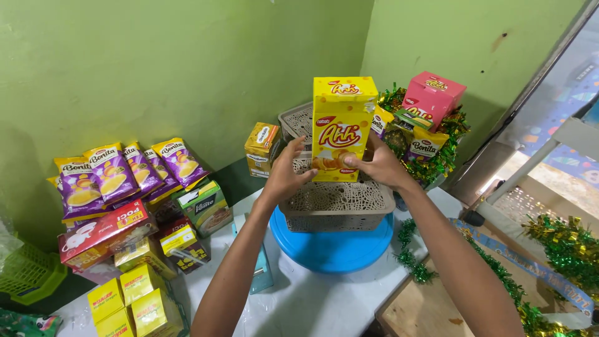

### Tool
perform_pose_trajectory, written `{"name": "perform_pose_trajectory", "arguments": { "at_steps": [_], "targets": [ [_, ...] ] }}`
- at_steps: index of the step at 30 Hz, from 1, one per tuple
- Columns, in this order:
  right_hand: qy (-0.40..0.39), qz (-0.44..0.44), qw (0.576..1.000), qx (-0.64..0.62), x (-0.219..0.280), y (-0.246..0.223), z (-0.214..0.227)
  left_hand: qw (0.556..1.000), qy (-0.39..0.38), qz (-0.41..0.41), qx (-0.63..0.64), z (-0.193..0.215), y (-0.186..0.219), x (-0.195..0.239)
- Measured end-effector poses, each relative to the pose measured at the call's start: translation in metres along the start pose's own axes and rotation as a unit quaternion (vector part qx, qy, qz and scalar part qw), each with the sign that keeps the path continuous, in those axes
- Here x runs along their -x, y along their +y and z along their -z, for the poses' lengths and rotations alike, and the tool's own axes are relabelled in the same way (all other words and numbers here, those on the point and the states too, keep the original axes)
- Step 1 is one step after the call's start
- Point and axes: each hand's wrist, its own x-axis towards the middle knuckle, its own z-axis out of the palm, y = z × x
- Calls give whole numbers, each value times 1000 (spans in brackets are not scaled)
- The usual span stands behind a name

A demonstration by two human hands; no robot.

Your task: Assembling a snack bouquet by taping snack packets to a base, decorating with tinsel, and attaching a card.

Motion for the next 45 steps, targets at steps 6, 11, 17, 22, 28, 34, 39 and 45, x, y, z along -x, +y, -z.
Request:
{"name": "perform_pose_trajectory", "arguments": {
  "at_steps": [6,11,17,22,28,34,39,45],
  "targets": [
    [15,7,1000,-5,-5,5,0,994,91,31,50,5,-73,-25],
    [58,-68,995,51,7,-31,5,959,264,106,-20,32,-130,-20],
    [270,65,951,136,26,-32,-11,947,228,211,-78,34,-197,-26],
    [56,37,981,184,-3,-90,-104,934,220,272,-79,24,-231,-42],
    [-77,76,910,400,-152,38,-199,920,226,319,-39,9,-236,-71],
    [-107,-13,874,474,-232,82,-232,893,239,379,26,27,-188,-80],
    [-160,-80,874,452,-266,120,-245,892,268,355,81,13,-329,-131],
    [-144,-95,882,440,-273,107,-246,892,240,375,75,38,-290,-133]
  ]
}}
